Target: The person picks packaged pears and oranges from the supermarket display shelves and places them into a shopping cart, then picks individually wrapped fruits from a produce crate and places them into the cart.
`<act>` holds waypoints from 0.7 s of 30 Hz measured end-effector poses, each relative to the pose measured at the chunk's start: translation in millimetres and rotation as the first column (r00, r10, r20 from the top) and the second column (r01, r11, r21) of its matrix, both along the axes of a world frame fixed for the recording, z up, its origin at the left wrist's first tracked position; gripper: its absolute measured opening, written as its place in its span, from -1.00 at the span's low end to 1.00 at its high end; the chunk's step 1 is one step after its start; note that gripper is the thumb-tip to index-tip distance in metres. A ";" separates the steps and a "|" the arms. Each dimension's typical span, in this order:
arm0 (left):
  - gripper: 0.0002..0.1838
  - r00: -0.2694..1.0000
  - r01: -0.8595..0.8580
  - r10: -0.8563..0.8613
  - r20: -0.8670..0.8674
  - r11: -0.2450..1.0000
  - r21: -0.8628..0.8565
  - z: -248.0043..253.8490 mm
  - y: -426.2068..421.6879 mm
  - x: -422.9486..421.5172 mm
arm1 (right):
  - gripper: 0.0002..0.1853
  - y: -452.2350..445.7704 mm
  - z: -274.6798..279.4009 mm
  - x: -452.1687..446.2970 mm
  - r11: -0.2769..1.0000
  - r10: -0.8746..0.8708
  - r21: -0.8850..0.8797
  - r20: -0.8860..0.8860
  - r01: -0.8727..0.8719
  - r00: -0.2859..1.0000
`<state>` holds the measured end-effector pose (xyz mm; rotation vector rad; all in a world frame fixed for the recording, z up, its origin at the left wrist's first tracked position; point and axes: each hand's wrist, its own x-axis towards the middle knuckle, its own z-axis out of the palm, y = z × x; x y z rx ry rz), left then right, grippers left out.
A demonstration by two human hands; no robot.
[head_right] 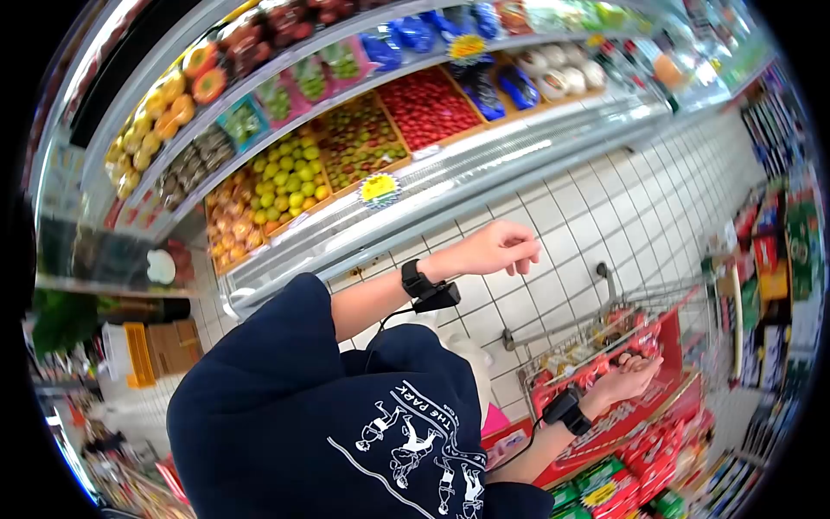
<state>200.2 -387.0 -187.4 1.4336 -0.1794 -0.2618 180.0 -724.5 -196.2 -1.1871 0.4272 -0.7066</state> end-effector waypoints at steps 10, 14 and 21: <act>-0.74 0.839 -0.541 0.543 -0.031 0.840 0.043 -24.8 202.2 -152.0 | -0.53 129.4 -9.1 24.0 0.900 0.433 -0.026 -0.067 -0.436 0.899; -0.75 0.635 -0.768 0.772 -0.029 0.635 0.078 -26.5 231.2 -239.6 | -0.52 168.6 -5.2 27.3 0.787 0.614 -0.052 -0.043 -0.615 0.788; -0.75 0.362 -0.904 0.932 -0.011 0.353 0.240 8.9 217.0 -380.8 | -0.56 221.0 -22.9 11.4 0.614 0.789 0.084 -0.011 -0.785 0.615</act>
